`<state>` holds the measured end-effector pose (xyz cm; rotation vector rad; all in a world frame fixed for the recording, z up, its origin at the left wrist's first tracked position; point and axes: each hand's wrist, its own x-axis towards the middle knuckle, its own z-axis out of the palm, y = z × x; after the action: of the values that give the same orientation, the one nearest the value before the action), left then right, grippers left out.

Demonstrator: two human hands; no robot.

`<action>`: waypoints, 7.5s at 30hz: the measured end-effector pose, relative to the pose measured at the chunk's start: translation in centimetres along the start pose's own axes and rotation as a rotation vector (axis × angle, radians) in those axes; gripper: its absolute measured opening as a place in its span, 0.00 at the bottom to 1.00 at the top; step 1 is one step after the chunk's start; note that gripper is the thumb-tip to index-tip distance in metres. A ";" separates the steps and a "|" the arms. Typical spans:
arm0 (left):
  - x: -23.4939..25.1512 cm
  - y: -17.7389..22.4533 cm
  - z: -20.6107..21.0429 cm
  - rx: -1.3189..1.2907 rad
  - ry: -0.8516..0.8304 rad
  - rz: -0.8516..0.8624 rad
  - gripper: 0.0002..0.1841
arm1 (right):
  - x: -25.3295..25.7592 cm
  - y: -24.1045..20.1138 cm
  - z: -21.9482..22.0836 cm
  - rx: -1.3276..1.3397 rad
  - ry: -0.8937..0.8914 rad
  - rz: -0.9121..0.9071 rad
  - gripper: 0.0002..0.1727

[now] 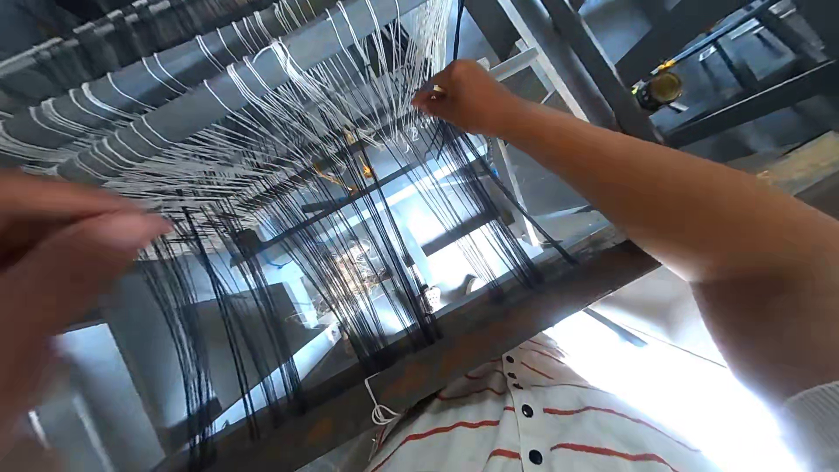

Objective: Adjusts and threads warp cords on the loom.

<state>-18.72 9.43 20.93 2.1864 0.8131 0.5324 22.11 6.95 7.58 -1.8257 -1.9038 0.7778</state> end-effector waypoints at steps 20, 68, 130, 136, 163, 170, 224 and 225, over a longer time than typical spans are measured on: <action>16.4 -5.8 23.9 -0.480 0.424 -0.620 0.08 | 4.8 1.0 4.9 0.314 0.219 0.181 0.16; 18.4 -9.2 23.5 -0.002 0.215 -0.280 0.17 | 4.9 2.3 4.9 0.282 0.268 0.151 0.11; 17.0 -11.8 25.2 -0.162 0.215 -0.175 0.10 | 4.7 1.6 6.3 0.250 0.345 0.188 0.11; 16.8 -12.0 26.1 -0.162 0.288 -0.112 0.09 | 4.6 1.1 6.0 0.206 0.310 0.206 0.11; 16.4 -10.0 24.4 -0.883 0.221 -0.468 0.19 | 4.8 -0.1 6.5 0.734 0.191 0.256 0.10; 16.8 -9.7 23.8 -0.783 0.267 -0.435 0.19 | 4.6 0.5 6.0 0.874 -0.030 0.303 0.16; 18.9 -4.1 20.0 0.106 -0.134 -0.253 0.21 | -20.7 -5.6 -7.4 -0.179 0.148 -0.468 0.16; 18.9 -4.1 20.3 0.089 -0.141 -0.262 0.21 | -21.8 -5.6 -7.3 -0.178 0.162 -0.462 0.16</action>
<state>5.01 14.66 6.97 2.1259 1.0425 0.2135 23.99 -13.78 18.82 -1.3986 -2.2170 0.3043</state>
